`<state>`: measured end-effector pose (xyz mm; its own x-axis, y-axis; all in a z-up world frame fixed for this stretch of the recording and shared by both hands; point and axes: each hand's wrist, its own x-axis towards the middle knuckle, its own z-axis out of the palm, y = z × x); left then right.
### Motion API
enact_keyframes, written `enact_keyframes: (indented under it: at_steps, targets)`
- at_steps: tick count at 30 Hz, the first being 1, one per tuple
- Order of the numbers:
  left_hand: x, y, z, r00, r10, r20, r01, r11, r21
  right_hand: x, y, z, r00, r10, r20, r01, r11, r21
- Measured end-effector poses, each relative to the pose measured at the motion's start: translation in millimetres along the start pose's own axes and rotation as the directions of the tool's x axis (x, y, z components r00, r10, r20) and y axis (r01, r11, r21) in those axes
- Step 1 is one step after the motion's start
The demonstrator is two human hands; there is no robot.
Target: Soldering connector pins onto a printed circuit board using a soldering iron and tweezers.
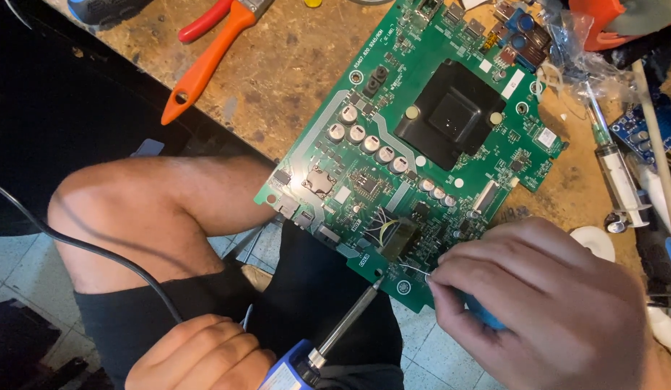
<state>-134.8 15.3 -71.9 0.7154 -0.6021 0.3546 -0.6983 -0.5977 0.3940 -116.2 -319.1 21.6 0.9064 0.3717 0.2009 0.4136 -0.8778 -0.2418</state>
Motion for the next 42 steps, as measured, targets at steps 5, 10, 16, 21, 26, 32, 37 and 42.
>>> enact_keyframes:
  at_steps: [5,10,16,21,26,32,37,42]
  targets:
    - [2,0,1,0.999,0.029,-0.036,-0.029,1.0,0.001,-3,2,0,1.0,-0.002,0.024,0.003,0.999,-0.034]
    - [1,-1,-2,1.0,0.02,0.009,-0.02,1.0,-0.014,-3,3,2,1.0,-0.01,0.006,0.01,0.999,-0.037]
    - [-3,-7,0,0.998,0.059,0.01,-0.058,0.998,-0.007,-1,4,0,0.999,-0.04,0.014,0.04,0.999,-0.033]
    - [-16,-16,4,0.995,0.087,0.047,-0.086,0.996,-0.018,-3,2,1,0.999,-0.024,0.025,0.025,0.999,-0.046]
    - [-22,-13,-6,0.979,-0.063,0.196,0.083,0.992,-0.097,1,0,-1,1.0,-0.03,-0.003,0.03,0.999,-0.044]
    - [-25,-22,-2,0.984,0.023,0.175,-0.007,0.996,-0.089,-8,8,2,0.998,-0.048,0.048,0.051,0.996,-0.069]
    - [-34,-30,-5,0.937,-0.067,0.344,0.139,0.972,-0.189,-4,5,2,0.999,-0.041,0.009,0.041,0.998,-0.054]
    - [-34,-32,2,0.97,-0.067,0.235,0.103,0.984,-0.144,-2,4,-1,0.999,-0.052,0.015,0.052,0.998,-0.027]
